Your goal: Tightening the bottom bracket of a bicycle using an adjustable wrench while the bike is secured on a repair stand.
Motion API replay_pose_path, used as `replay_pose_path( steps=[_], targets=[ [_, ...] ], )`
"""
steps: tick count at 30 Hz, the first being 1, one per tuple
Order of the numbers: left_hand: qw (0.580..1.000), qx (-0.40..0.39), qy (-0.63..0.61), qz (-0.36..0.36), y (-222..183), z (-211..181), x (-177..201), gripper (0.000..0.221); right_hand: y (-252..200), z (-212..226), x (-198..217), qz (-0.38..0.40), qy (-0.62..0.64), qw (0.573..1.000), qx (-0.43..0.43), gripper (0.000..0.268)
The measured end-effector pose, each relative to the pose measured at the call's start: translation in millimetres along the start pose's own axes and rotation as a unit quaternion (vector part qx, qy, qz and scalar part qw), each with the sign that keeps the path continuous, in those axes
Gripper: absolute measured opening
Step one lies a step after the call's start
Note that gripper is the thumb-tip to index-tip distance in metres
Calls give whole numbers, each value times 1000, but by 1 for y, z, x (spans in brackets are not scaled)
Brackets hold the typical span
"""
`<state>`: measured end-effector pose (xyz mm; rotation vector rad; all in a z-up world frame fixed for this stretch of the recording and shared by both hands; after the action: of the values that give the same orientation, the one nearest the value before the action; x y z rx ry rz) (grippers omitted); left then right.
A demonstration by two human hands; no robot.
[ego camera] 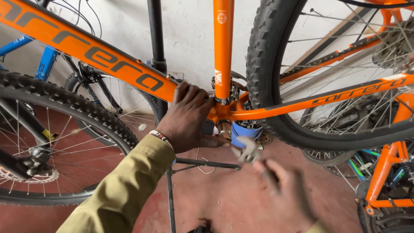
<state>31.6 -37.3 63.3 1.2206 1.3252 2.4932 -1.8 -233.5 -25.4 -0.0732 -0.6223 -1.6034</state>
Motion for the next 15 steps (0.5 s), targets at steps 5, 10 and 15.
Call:
replay_pose_path(
  steps=[5,10,15],
  targets=[
    [999,7,-13,-31,-2,3,1,76,60,99,25,97,-555,812,154,21],
    [999,20,-13,-48,-2,3,6,75,83,155,-17,208,-706,649,191,35],
    [995,18,-23,-94,-6,1,10,69,86,180,-70,270,-775,514,250,42]
  ],
)
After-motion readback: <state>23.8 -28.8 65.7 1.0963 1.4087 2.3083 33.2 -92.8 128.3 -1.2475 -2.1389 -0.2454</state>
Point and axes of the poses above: each hand's wrist, its own y-axis towards the middle knuckle, its own x-axis out of the back of the hand, z = x × y, the point moved 8 cm from there along y, towards the middle knuckle, and after that the axes turned 6 degrees about -x, right-handed, at the moved point
